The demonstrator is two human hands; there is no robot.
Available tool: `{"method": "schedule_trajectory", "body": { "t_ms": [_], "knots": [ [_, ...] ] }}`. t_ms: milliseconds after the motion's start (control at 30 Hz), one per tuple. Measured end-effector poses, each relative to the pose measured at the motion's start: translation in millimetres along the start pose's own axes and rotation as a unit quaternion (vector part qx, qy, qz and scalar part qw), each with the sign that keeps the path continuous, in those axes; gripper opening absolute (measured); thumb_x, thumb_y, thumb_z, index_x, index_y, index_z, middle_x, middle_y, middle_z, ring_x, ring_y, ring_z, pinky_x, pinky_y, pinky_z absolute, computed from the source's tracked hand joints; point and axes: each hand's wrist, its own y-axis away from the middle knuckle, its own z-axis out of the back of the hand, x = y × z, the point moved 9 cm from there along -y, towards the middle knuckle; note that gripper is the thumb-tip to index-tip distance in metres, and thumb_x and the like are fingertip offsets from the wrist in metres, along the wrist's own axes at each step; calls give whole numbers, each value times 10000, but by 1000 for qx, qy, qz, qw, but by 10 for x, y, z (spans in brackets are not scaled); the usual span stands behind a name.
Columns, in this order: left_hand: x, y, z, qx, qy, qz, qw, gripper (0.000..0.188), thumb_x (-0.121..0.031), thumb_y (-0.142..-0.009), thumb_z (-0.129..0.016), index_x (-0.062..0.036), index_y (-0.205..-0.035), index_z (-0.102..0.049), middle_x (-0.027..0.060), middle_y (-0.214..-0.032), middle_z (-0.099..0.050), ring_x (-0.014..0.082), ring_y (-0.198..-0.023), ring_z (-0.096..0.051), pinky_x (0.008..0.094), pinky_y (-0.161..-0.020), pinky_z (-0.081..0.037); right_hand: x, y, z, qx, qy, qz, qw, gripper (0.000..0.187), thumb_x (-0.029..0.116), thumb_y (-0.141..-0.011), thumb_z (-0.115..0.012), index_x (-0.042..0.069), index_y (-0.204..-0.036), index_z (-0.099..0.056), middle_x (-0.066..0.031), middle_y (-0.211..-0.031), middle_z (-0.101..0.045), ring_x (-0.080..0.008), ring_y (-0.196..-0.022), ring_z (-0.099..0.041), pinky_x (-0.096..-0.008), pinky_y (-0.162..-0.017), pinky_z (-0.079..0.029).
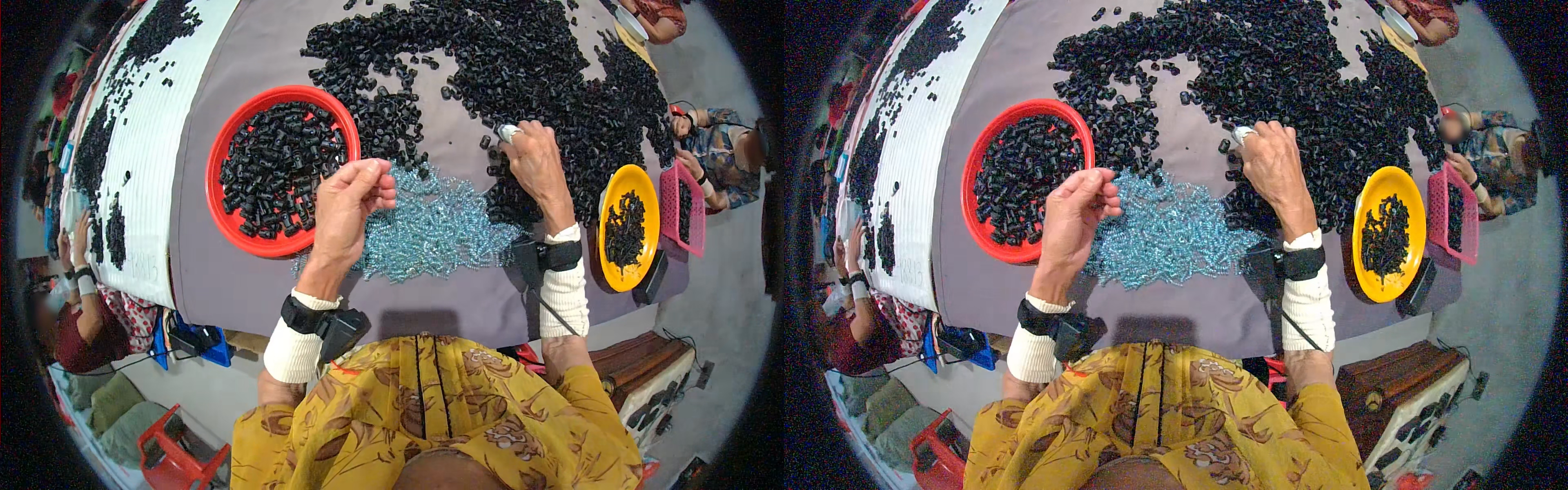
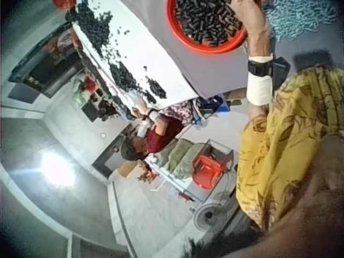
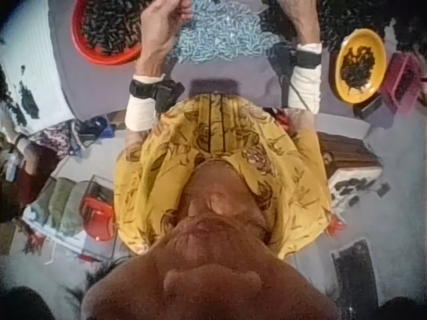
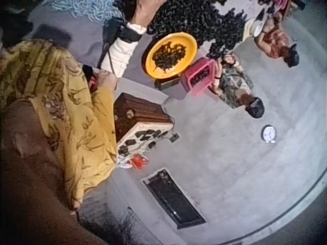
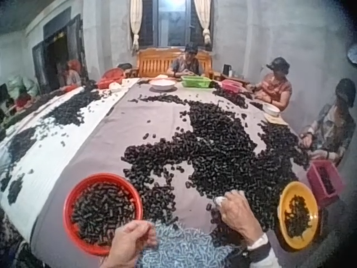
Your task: Manually assembling small plastic shoe or garment components by fitting them together at a factory workstation.
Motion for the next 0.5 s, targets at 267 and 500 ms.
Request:
{"method": "schedule_trajectory", "body": {
  "t_ms": [267,500],
  "knots": [
    [98,-3,-132,22,-25,30,999,211,-180,-946,-545,10,-997,-621,51,-826,-626,115,-718,-600,253,-655,-526,182,-108,-208,23,50,65,996,97,90,-707,-656,51,-778,-602,-84,-769,-573,-258,-823,-525,-407,-734,-381],
    [242,-22,-274,51,-39,51,997,206,-171,-935,-563,12,-1010,-618,46,-828,-625,116,-724,-603,247,-664,-521,340,-60,-176,39,-53,100,993,172,120,-728,-687,22,-819,-578,-123,-793,-591,-284,-793,-543,-405,-738,-403]
  ]
}}
